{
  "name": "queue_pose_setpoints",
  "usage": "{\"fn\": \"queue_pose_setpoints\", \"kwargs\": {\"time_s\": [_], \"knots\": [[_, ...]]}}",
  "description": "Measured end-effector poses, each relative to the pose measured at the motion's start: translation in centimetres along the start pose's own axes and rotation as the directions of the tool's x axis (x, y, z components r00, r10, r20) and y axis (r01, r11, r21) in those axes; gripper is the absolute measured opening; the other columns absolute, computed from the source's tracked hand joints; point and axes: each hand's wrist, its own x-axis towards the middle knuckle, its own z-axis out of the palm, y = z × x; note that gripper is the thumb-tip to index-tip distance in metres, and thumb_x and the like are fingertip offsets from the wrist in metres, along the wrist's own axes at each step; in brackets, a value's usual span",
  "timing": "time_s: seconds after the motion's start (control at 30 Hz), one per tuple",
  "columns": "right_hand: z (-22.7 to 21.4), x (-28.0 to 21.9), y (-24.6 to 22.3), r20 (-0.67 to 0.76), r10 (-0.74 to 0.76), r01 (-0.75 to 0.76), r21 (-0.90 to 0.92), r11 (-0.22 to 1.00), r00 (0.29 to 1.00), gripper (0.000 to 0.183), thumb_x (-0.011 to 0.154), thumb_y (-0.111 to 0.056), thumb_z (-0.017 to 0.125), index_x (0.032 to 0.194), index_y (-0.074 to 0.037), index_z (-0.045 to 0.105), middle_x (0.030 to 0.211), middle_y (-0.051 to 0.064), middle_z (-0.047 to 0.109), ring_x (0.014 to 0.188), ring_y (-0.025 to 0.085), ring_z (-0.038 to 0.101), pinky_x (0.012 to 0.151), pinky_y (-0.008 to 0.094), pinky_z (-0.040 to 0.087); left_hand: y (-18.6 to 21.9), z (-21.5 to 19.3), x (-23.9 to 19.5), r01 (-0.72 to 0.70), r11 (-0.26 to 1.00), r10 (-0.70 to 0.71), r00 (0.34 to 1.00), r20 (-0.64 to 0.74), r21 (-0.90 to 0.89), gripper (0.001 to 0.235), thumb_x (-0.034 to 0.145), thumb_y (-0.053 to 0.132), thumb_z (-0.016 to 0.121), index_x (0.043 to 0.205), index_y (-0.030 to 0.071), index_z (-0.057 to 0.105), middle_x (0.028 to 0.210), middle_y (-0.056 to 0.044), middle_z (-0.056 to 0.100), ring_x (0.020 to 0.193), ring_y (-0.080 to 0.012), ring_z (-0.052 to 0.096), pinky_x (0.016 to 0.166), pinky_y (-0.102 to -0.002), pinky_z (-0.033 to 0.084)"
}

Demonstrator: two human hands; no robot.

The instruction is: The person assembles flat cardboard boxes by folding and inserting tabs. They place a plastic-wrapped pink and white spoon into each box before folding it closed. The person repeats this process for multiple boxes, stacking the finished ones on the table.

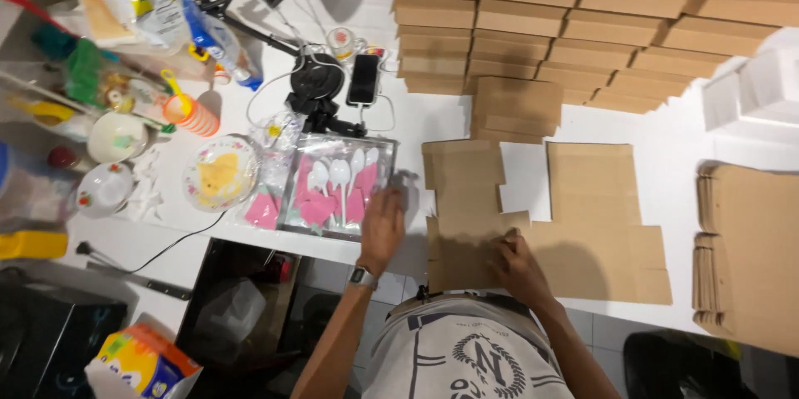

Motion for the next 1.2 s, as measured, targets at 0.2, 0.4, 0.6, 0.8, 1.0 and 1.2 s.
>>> {"fn": "queue_pose_setpoints", "kwargs": {"time_s": [0.2, 0.4, 0.6, 0.8, 1.0, 1.2], "knots": [[-2.2, 2.3, -2.5, -0.045, -0.015, 0.015, -0.002, 1.0, 0.999, 0.017, 0.1, -0.02, 0.062, 0.104, -0.007, 0.072, 0.103, 0.012, 0.066, 0.1, 0.033, 0.068, 0.087, 0.042, 0.055, 11.4, 3.7, -2.9, -0.419, 0.908, 0.41, 0.897, 0.167, 0.02, 0.044, 0.084, 0.013, 0.075, 0.122, -0.002, 0.059, 0.138, -0.031, 0.05, 0.132, -0.0503, 0.048, 0.11, -0.062, 0.039], [-1.1, 3.7, -4.3, 0.065, -0.163, 0.172, -0.176, 0.969, 0.985, 0.05, 0.095, -0.019, 0.066, 0.14, -0.001, 0.052, 0.153, 0.025, 0.044, 0.14, 0.044, 0.044, 0.114, 0.052, 0.042, 7.9, 8.8, -5.8, -0.409, 0.905, 0.256, 0.744, 0.617, 0.119, 0.129, 0.06, 0.057, 0.087, 0.161, 0.015, 0.02, 0.163, -0.035, 0.014, 0.151, -0.0523, 0.016, 0.117, -0.069, 0.018], [1.9, 1.5, -2.6, 0.227, 0.022, 0.086, -0.452, 0.888, 0.974, 0.06, 0.097, -0.042, 0.061, 0.147, -0.012, 0.046, 0.154, 0.015, 0.037, 0.136, 0.033, 0.048, 0.116, 0.05, 0.038, 5.1, 6.1, -6.1, -0.543, 0.83, 0.476, 0.808, 0.347, 0.128, 0.097, 0.085, 0.085, 0.035, 0.164, 0.031, 0.02, 0.17, -0.011, 0.017, 0.158, -0.0324, 0.014, 0.123, -0.06, 0.011], [-0.7, 4.0, -6.7, 0.027, -0.116, 0.114, -0.501, 0.858, 0.993, 0.059, 0.1, -0.044, 0.056, 0.143, -0.004, 0.049, 0.155, 0.025, 0.039, 0.145, 0.042, 0.039, 0.121, 0.049, 0.033, 5.2, 6.2, -5.9, -0.549, 0.832, 0.522, 0.824, 0.221, 0.08, 0.077, 0.097, 0.07, 0.034, 0.161, 0.03, 0.028, 0.167, -0.01, 0.025, 0.155, -0.0318, 0.023, 0.123, -0.061, 0.015], [3.1, 3.4, -3.0, -0.053, -0.035, 0.007, -0.451, 0.893, 0.998, 0.075, 0.102, -0.054, 0.049, 0.149, 0.003, 0.043, 0.157, 0.035, 0.034, 0.146, 0.051, 0.034, 0.119, 0.06, 0.029, 4.8, 7.0, -6.4, -0.495, 0.867, 0.455, 0.836, 0.308, 0.062, 0.068, 0.097, 0.06, 0.047, 0.157, 0.03, 0.036, 0.163, -0.01, 0.034, 0.151, -0.0309, 0.03, 0.119, -0.061, 0.02], [0.3, 0.0, -6.1, 0.165, -0.256, 0.291, -0.246, 0.925, 0.953, 0.142, 0.051, -0.083, 0.084, 0.162, -0.017, 0.024, 0.169, 0.023, 0.013, 0.151, 0.048, 0.018, 0.123, 0.062, 0.012, 6.1, 5.5, -1.1, 0.169, 0.982, -0.166, 0.985, -0.037, 0.089, 0.072, 0.091, 0.065, 0.063, 0.136, 0.01, 0.05, 0.126, -0.01, 0.048, 0.112, -0.026, 0.056, 0.087, -0.042, 0.044]]}}
